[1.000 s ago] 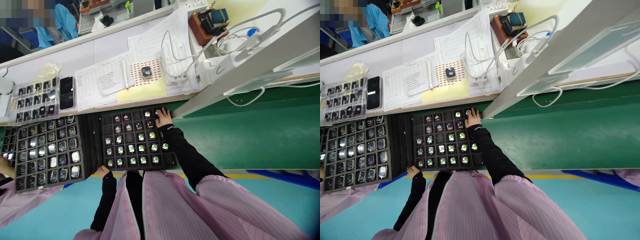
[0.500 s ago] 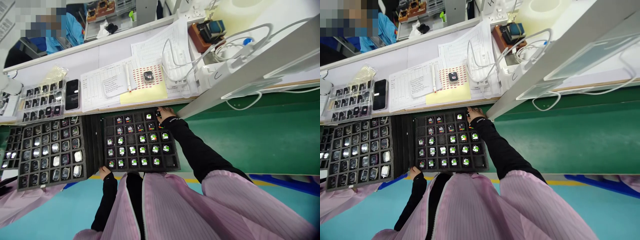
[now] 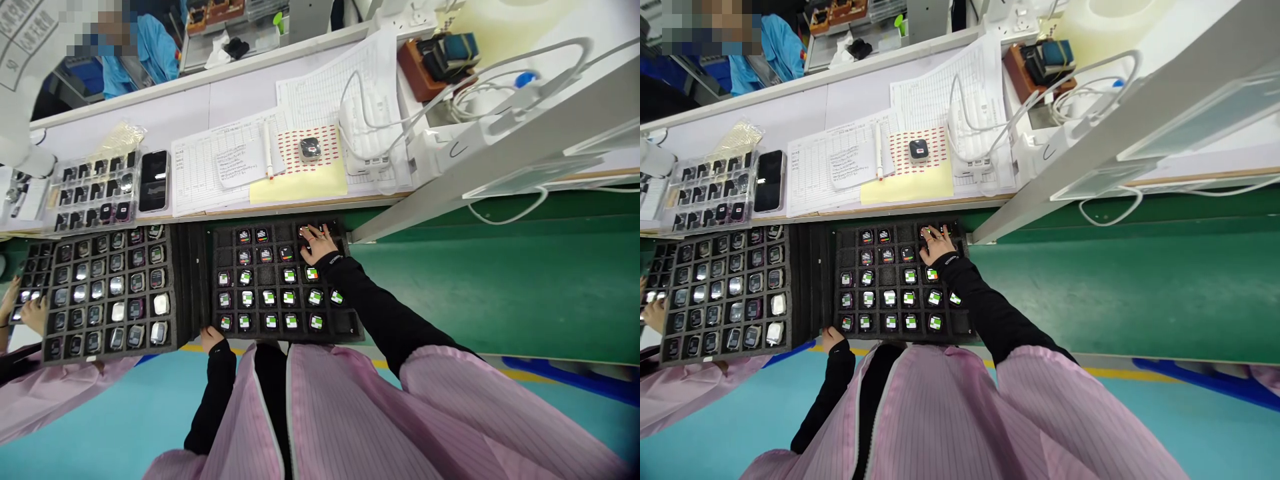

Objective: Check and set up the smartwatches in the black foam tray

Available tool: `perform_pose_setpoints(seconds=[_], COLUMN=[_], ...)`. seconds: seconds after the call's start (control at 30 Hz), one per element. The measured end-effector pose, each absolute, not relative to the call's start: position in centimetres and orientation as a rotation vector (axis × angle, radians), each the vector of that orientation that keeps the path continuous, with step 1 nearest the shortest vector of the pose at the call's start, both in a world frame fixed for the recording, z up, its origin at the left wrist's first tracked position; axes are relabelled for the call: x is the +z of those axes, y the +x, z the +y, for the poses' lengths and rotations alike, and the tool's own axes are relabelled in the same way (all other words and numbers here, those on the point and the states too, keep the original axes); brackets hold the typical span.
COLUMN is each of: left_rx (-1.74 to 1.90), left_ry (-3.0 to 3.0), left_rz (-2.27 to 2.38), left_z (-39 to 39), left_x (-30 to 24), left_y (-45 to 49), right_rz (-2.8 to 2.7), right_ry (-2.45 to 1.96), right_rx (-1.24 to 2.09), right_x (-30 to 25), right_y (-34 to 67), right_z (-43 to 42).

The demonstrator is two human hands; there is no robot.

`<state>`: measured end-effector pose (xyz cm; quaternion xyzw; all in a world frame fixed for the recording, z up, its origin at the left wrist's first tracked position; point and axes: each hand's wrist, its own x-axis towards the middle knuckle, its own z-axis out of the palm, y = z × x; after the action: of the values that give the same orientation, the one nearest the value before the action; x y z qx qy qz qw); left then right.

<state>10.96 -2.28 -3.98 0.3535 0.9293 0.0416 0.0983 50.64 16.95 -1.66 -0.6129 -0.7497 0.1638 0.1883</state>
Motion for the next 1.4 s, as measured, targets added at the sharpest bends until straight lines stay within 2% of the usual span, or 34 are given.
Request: perform_pose_setpoints(seconds=[0.27,0.67,0.97,1.2,1.4], left_rx=[0.181,0.242,0.236,0.227,0.2], left_ry=[0.862,0.896,0.898,0.927,0.975], left_rz=[2.77,2.77,2.79,2.782,2.789], left_z=[-1.9,-1.6,-1.5,-1.7,-1.7], left_x=[-3.4,-3.1,-3.6,-3.5,-3.8], left_y=[11.2,11.4,11.2,11.2,11.1], right_rz=[-1.841,-1.686,-1.645,-1.749,-1.829], right_ry=[-1.765,-1.754,-1.859,-1.877,-1.706], right_rx=[0.312,0.088,0.253,0.249,0.311], right_x=[-1.8,-2.2,-1.8,-2.1,-1.3], right_y=[52.2,53.1,52.9,53.0,51.6], right_z=[14.3,3.5,1.7,1.9,2.1])
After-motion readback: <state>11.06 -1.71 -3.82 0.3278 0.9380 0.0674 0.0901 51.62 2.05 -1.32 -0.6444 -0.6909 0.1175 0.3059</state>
